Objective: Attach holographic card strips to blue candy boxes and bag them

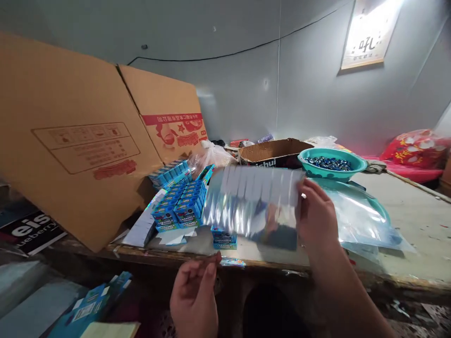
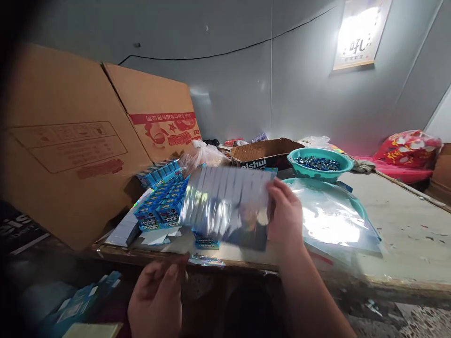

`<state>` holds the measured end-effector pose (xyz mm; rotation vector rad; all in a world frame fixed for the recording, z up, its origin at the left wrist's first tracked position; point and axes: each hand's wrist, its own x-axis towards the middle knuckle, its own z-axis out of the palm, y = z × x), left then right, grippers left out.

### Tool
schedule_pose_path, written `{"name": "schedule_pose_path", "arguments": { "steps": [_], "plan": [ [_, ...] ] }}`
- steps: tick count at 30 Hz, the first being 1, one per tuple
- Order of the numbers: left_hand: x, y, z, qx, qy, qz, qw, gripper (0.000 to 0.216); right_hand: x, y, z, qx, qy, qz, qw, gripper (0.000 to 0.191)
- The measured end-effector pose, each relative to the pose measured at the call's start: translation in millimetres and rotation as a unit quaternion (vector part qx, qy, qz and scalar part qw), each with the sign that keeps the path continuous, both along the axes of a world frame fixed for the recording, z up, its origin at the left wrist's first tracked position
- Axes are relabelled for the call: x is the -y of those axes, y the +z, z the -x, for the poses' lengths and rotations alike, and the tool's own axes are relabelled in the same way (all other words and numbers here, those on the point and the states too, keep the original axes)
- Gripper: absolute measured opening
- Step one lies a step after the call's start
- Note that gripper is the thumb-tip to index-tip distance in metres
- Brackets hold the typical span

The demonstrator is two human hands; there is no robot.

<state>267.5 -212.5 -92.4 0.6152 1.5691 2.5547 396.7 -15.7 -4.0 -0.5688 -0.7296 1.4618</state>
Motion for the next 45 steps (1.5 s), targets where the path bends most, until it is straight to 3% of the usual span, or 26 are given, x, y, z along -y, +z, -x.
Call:
{"name": "schedule_pose_path", "arguments": {
  "steps": [2, 4, 8, 11, 17, 20, 22, 23, 25, 27, 29, 31, 34, 38, 42, 45],
  "plan": [
    [-21, 5.3, 7, 0.061, -0.012, 0.024, 0.998, 0.037, -39, 9.2, 2, -0.040, -0.111, -0.025, 0.993, 0.029],
    [-40, 11.6, 16, 0.085, -0.003, 0.036, 0.996, 0.042, -69, 8.4, 9, -0.049, -0.175, -0.039, 0.983, 0.028],
    [-66, 22.0, 34, 0.094, 0.006, 0.070, 0.993, 0.049, -92, -9.2, 25, -0.020, -0.156, -0.015, 0.987, 0.031],
    [-79, 24.1, 45, 0.123, -0.007, 0.054, 0.991, 0.051, -88, -18.3, 31, 0.020, -0.151, -0.008, 0.988, 0.035],
    [-80, 21.9, 51, 0.136, 0.000, 0.000, 0.991, 0.049, -89, -22.9, 41, 0.205, -0.180, -0.105, 0.956, 0.039],
    [-60, 19.4, 43, 0.130, -0.007, 0.004, 0.991, 0.047, -76, -29.2, 43, 0.218, -0.300, -0.166, 0.914, 0.055],
    [-44, 15.9, 37, 0.124, -0.007, 0.015, 0.992, 0.047, -49, -38.0, 42, 0.179, -0.386, -0.230, 0.875, 0.049],
    [-35, 14.0, 34, 0.127, -0.004, 0.020, 0.992, 0.047, -31, -43.6, 41, 0.163, -0.394, -0.263, 0.866, 0.040],
    [-22, 11.3, 32, 0.142, 0.006, 0.035, 0.989, 0.047, 9, -56.1, 41, 0.170, -0.294, -0.325, 0.883, 0.022],
    [-16, 11.2, 32, 0.148, 0.004, 0.059, 0.987, 0.046, 41, -67.4, 45, 0.214, -0.069, -0.348, 0.910, 0.020],
    [-17, 13.8, 34, 0.140, -0.018, 0.087, 0.986, 0.046, 59, -75.0, 52, 0.238, 0.148, -0.318, 0.905, 0.030],
    [-26, 16.7, 37, 0.125, -0.053, 0.105, 0.985, 0.045, 62, -78.4, 61, 0.254, 0.258, -0.279, 0.889, 0.039],
    [-47, 16.7, 46, 0.102, -0.087, 0.111, 0.985, 0.046, 50, -80.3, 73, 0.294, 0.294, -0.254, 0.873, 0.042],
    [-70, 8.9, 64, 0.062, -0.112, 0.175, 0.976, 0.044, 30, -86.7, 87, 0.292, 0.280, -0.206, 0.891, 0.022],
    [-79, 4.4, 82, -0.046, -0.065, 0.267, 0.960, 0.034, 17, -96.8, 101, 0.240, 0.293, -0.125, 0.917, 0.021],
    [-85, 2.5, 89, -0.154, -0.017, 0.357, 0.921, 0.025, 13, -107.0, 109, 0.184, 0.282, -0.032, 0.941, 0.025]
  ]
}}
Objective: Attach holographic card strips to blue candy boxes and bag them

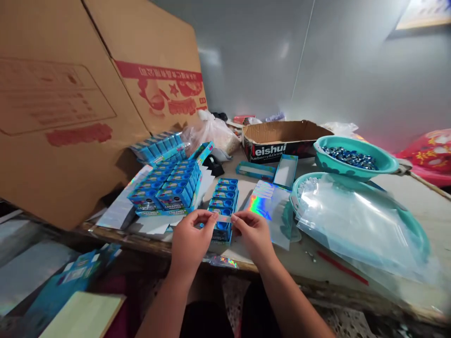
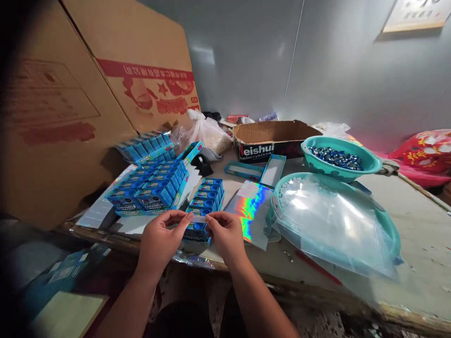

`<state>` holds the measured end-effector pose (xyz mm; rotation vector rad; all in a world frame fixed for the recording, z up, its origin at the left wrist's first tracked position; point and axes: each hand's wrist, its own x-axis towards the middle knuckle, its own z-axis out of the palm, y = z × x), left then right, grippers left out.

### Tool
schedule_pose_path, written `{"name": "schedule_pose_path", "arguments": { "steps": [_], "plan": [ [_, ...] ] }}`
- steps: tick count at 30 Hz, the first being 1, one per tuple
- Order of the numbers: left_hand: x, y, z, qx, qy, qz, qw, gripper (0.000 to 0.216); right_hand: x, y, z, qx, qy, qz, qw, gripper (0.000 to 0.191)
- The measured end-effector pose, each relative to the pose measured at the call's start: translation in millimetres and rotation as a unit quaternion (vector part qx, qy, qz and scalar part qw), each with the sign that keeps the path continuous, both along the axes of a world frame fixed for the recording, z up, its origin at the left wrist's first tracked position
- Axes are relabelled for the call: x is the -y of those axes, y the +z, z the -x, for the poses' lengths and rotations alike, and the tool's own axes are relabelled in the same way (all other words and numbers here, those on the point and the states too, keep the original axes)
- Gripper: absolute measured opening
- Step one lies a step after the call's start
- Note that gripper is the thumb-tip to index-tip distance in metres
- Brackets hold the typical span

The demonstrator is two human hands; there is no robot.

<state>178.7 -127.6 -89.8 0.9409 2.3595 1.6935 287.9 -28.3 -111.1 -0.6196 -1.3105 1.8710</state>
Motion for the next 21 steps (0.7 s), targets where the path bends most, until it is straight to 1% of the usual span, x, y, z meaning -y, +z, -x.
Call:
{"name": "schedule_pose_path", "arguments": {
  "steps": [2, 4, 7, 8, 10, 12, 14, 16, 17, 18, 19, 20, 21],
  "plan": [
    [-4, -3.0, 1, -0.060, 0.004, 0.040, 0.997, 0.022, -1, -8.2, 3, -0.007, -0.020, 0.047, 0.999, 0.026],
    [-8, -7.6, 1, -0.091, 0.008, 0.057, 0.994, 0.021, 0, -16.0, 6, -0.011, -0.045, 0.078, 0.996, 0.031],
    [-9, -14.3, -1, -0.104, 0.019, 0.061, 0.993, 0.020, 5, -23.5, 9, -0.024, -0.075, 0.116, 0.990, 0.058],
    [-9, -15.9, -1, -0.098, 0.026, 0.055, 0.993, 0.020, 7, -24.6, 10, -0.029, -0.077, 0.124, 0.989, 0.064],
    [-8, -17.8, -1, -0.080, 0.042, 0.040, 0.995, 0.018, 10, -24.9, 12, -0.040, -0.075, 0.131, 0.988, 0.066],
    [-6, -19.4, 0, -0.082, 0.060, 0.040, 0.994, 0.017, 13, -24.4, 14, -0.042, -0.073, 0.129, 0.988, 0.063],
    [-5, -22.8, 1, -0.110, 0.060, 0.054, 0.991, 0.016, 14, -25.2, 14, -0.035, -0.074, 0.128, 0.988, 0.059],
    [-6, -29.3, 3, -0.149, 0.052, 0.046, 0.986, 0.015, 14, -29.2, 15, -0.029, -0.066, 0.142, 0.987, 0.059],
    [-8, -33.6, 4, -0.163, 0.058, 0.026, 0.985, 0.017, 13, -32.5, 15, -0.026, -0.056, 0.157, 0.986, 0.059],
    [-10, -38.3, 6, -0.160, 0.068, -0.001, 0.985, 0.028, 13, -36.7, 16, -0.024, -0.046, 0.173, 0.984, 0.059],
    [-13, -43.1, 8, -0.133, 0.079, -0.033, 0.987, 0.042, 13, -41.4, 17, -0.022, -0.042, 0.188, 0.981, 0.060],
    [-17, -47.5, 9, -0.081, 0.082, -0.063, 0.991, 0.054, 14, -46.3, 19, -0.019, -0.043, 0.202, 0.978, 0.060],
    [-20, -51.4, 10, -0.011, 0.076, -0.091, 0.993, 0.061, 16, -50.8, 20, -0.013, -0.048, 0.212, 0.976, 0.060]
  ]
}}
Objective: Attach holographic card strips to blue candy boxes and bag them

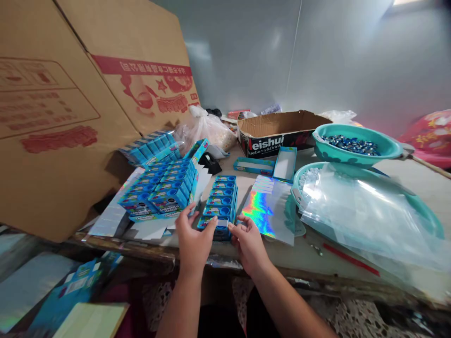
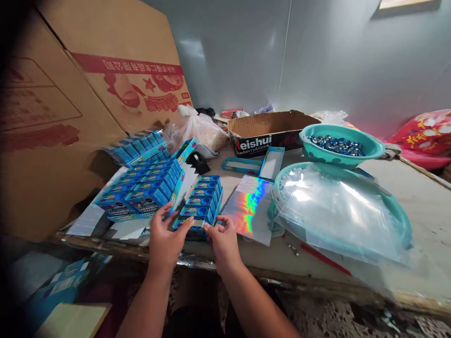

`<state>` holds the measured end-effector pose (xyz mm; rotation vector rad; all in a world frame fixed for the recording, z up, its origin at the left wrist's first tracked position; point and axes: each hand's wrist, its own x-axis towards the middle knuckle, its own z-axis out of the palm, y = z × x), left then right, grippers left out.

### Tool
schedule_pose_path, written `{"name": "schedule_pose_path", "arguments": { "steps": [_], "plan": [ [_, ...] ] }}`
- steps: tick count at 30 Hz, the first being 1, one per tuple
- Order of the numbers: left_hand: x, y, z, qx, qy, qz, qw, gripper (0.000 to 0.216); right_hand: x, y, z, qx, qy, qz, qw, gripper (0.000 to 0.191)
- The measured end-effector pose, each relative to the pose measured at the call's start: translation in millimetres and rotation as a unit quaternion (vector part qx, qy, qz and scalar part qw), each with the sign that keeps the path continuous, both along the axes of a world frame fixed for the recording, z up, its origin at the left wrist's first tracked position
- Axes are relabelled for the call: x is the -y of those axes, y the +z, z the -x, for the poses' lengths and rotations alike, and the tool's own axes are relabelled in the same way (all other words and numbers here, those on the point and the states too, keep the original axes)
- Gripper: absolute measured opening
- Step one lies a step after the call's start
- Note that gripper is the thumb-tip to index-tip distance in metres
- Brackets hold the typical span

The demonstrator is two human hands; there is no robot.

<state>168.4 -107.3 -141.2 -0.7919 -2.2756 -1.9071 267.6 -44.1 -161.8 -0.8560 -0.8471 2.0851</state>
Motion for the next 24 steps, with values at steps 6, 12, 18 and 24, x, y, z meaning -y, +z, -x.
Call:
{"name": "schedule_pose_path", "arguments": {
  "steps": [6, 12, 18, 24],
  "plan": [
    [-3, -9.7, -2, 0.197, -0.069, -0.073, 0.975, 0.048, 19, -4.1, -27, 0.057, -0.005, -0.139, 0.989, 0.037],
    [44, -38.1, -19, 0.033, 0.023, -0.057, 0.998, 0.034, -7, 8.1, -104, 0.262, -0.051, -0.743, 0.613, 0.043],
    [98, -74.6, -29, -0.087, -0.007, 0.021, 0.996, 0.017, -49, -10.9, -100, 0.433, 0.013, -0.729, 0.530, 0.038],
    [105, -55.1, -73, 0.129, -0.132, 0.004, 0.983, 0.035, -25, -9.7, -116, 0.407, -0.022, -0.718, 0.564, 0.032]
  ]
}}
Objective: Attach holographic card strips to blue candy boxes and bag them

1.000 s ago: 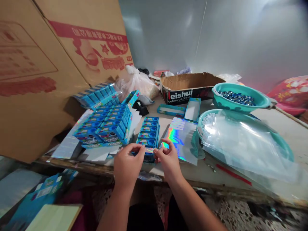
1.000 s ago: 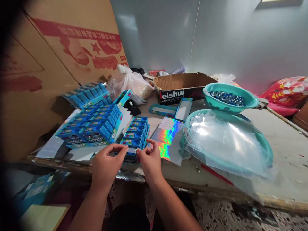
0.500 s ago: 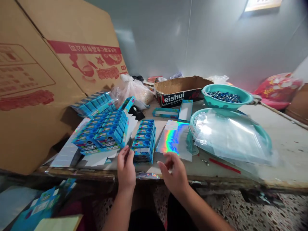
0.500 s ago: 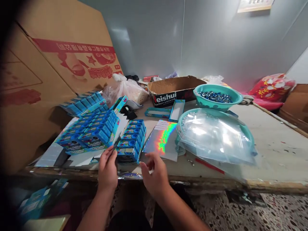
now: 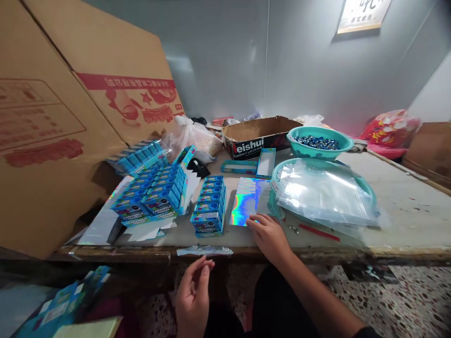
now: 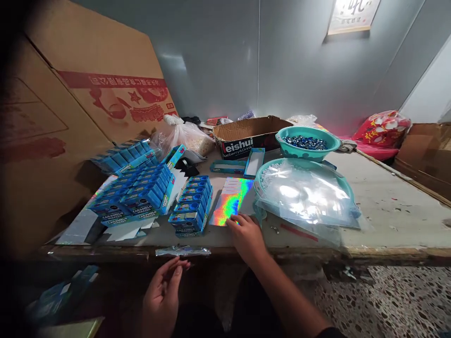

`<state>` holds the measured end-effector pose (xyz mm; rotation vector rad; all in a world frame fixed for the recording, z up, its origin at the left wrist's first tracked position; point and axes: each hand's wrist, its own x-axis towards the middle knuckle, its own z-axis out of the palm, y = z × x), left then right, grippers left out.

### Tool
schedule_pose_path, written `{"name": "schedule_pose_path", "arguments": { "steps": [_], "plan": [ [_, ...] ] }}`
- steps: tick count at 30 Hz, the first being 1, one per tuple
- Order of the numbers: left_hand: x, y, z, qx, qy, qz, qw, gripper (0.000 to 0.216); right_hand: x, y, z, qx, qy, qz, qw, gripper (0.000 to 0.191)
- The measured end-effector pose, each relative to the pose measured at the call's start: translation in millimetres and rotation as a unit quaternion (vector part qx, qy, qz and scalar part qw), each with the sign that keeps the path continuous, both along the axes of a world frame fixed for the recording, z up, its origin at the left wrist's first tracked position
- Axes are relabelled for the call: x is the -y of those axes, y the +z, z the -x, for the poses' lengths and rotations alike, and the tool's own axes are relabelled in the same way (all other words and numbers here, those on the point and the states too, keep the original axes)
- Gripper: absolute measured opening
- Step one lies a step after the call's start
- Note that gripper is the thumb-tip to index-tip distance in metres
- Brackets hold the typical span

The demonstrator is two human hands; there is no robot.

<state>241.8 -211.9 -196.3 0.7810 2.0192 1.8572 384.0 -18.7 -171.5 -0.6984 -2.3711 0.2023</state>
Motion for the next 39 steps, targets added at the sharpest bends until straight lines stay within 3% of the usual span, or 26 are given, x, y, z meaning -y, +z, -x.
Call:
{"name": "schedule_pose_path", "arguments": {
  "steps": [4, 7, 9, 12, 16, 18, 21, 24, 27, 30, 32, 35, 39],
  "plan": [
    [-30, 19.5, -25, 0.120, -0.084, 0.016, 0.989, 0.060, 61, 1.9, -15, -0.003, 0.031, 0.048, 0.998, 0.032],
    [-46, 23.7, -16, 0.120, -0.071, 0.059, 0.988, 0.072, 99, 3.9, -19, 0.002, 0.068, 0.074, 0.995, 0.034],
    [-45, 25.1, -1, 0.108, -0.054, 0.068, 0.990, 0.079, 107, 10.4, -21, 0.026, 0.116, 0.103, 0.988, 0.042],
    [-29, 35.0, 22, 0.126, -0.092, 0.088, 0.984, 0.071, 89, 26.6, -23, 0.030, 0.158, 0.116, 0.980, 0.050],
    [-5, 58.9, 35, 0.127, -0.136, 0.135, 0.973, 0.056, 40, 43.2, -12, 0.042, 0.116, 0.042, 0.991, 0.043],
    [2, 66.1, 34, 0.122, -0.141, 0.154, 0.970, 0.054, 20, 42.9, 0, 0.073, 0.110, 0.034, 0.991, 0.042],
    [5, 64.7, 34, 0.113, -0.146, 0.162, 0.969, 0.051, 7, 32.4, 15, 0.099, 0.158, 0.045, 0.981, 0.036],
    [6, 53.7, 39, 0.061, -0.110, 0.182, 0.975, 0.054, 8, 19.2, 22, 0.106, 0.188, 0.046, 0.975, 0.026],
    [4, 43.0, 42, -0.123, -0.050, 0.199, 0.971, 0.048, 10, 11.7, 22, 0.102, 0.186, 0.049, 0.976, 0.025],
    [-3, 37.1, 35, -0.399, -0.021, 0.188, 0.897, 0.034, 9, 9.2, 20, 0.096, 0.189, 0.048, 0.976, 0.026],
    [-12, 34.4, 25, -0.501, -0.042, 0.185, 0.844, 0.035, 8, 8.8, 20, 0.094, 0.198, 0.038, 0.975, 0.026],
    [-27, 29.4, 14, -0.522, -0.098, 0.186, 0.827, 0.037, 7, 9.0, 19, 0.088, 0.208, 0.020, 0.974, 0.026],
    [-38, 22.5, 14, -0.446, -0.134, 0.182, 0.866, 0.032, 7, 8.3, 20, 0.091, 0.212, 0.014, 0.973, 0.026]
  ]
}}
